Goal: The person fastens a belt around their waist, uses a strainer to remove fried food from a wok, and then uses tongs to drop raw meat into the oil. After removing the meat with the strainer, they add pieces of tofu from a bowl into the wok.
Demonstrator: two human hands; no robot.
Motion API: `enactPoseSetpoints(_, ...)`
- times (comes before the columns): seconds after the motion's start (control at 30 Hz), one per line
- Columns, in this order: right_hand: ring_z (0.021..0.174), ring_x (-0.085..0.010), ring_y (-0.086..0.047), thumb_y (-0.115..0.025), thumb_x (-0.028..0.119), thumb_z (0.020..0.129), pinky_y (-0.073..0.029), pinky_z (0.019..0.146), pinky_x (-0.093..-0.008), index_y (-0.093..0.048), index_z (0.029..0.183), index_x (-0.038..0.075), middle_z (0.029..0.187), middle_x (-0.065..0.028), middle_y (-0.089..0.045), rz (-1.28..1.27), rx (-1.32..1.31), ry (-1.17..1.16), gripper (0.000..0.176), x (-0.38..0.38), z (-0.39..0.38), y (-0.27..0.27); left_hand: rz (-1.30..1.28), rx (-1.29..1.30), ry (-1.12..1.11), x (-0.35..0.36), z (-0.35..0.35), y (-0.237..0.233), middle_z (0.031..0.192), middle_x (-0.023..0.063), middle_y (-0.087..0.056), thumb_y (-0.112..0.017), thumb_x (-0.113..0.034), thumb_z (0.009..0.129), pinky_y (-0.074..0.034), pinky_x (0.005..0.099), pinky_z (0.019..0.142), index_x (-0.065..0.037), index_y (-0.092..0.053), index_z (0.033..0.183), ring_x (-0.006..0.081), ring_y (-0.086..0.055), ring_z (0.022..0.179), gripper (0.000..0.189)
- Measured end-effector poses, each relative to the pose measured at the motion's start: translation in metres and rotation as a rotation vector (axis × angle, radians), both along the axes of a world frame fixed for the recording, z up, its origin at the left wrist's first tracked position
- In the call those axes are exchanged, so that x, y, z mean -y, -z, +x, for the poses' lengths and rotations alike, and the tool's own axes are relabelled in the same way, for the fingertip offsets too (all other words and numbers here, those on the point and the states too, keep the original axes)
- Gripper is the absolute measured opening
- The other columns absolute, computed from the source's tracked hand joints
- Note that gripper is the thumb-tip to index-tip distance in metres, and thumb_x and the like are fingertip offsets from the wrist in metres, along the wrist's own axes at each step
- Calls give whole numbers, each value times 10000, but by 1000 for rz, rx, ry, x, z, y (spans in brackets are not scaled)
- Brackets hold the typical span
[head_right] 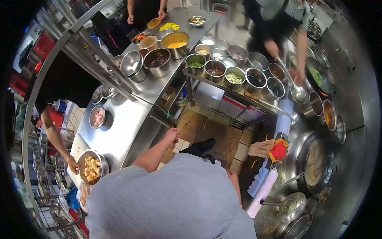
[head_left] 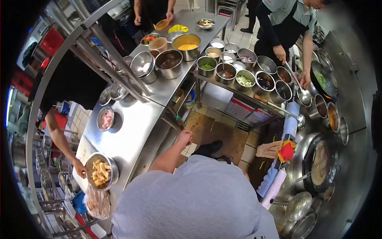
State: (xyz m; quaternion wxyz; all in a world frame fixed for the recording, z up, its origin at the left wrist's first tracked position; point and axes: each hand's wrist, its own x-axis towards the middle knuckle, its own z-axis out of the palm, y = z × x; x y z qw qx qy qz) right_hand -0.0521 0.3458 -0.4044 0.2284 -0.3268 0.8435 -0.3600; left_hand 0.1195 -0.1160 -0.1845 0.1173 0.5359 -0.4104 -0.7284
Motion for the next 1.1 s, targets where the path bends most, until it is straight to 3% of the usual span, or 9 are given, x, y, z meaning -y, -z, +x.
enactPoseSetpoints(0.1, 667, -155, -623, -523, 202, 854, -465, 544, -299, -647, 872, 27, 724, -126, -621, 28, 17, -24, 215, 11, 9, -73, -289, -29, -87, 32, 15, -21, 599, 31, -495, -548, -68, 827, -385, 270, 429, -93, -533, 818, 123, -462, 478, 31)
enactPoseSetpoints(0.17, 666, -157, -622, -524, 205, 854, -465, 544, -301, -647, 865, 27, 720, -126, -620, 51, 38, -68, 217, 15, 10, -93, -1262, 265, -167, 92, 44, -20, 721, 70, -534, -475, -153, 860, -428, 301, 631, -64, -547, 826, 160, -515, 667, 120)
enactPoseSetpoints(0.23, 664, -158, -621, -525, 209, 853, -464, 545, -303, -646, 857, 27, 717, -126, -620, 69, 58, -103, 219, 20, 13, -113, -733, 67, -614, 172, 95, -16, 722, 101, -529, -438, -172, 835, -433, 329, 595, -27, -533, 825, 181, -501, 618, 174)
enactPoseSetpoints(0.27, 663, -159, -621, -526, 211, 853, -464, 545, -304, -646, 854, 27, 715, -127, -619, 77, 64, -117, 220, 23, 12, -119, -424, -307, -1065, 165, 96, -96, 660, 80, -485, -450, -172, 793, -418, 314, 565, -47, -510, 845, 184, -495, 603, 148)
enactPoseSetpoints(0.4, 660, -162, -620, -528, 218, 851, -463, 546, -308, -646, 839, 27, 708, -127, -618, 122, 87, -170, 225, 21, 6, -137, -467, -517, -1388, 221, 195, -103, 1255, 69, -355, -472, -280, 824, -436, 381, 710, -141, -362, 1248, 260, -514, 967, 459)
enactPoseSetpoints(0.43, 659, -162, -619, -529, 220, 851, -463, 546, -309, -646, 835, 27, 707, -127, -617, 129, 93, -170, 226, 21, 7, -138, -397, -651, -1529, 223, 208, -107, 1181, 56, -414, -487, -285, 795, -433, 364, 709, -161, -412, 1204, 248, -517, 948, 434)
enactPoseSetpoints(0.7, 652, -168, -616, -534, 235, 848, -460, 548, -318, -646, 805, 27, 693, -129, -614, 195, 130, -95, 240, -28, 24, -140, -163, -984, -1647, 234, 264, -77, 804, 27, -542, -503, -350, 752, -421, 286, 551, -177, -505, 953, 146, -506, 630, 265)
enactPoseSetpoints(0.97, 645, -174, -614, -539, 250, 846, -458, 549, -327, -645, 775, 27, 679, -130, -611, 182, 142, -214, 257, 8, -7, -130, -1, -622, -1353, 119, 169, -115, 664, 38, -462, -405, -648, 775, -360, 292, 545, -77, -447, 900, 155, -425, 587, 586)
enactPoseSetpoints(1.1, 642, -177, -612, -541, 257, 844, -457, 550, -331, -645, 760, 27, 672, -131, -609, 165, 151, -165, 266, 0, -8, -112, -76, -553, -1157, 88, 105, -137, 697, 50, -510, -473, -508, 843, -383, 298, 514, -80, -502, 959, 159, -472, 580, 444)
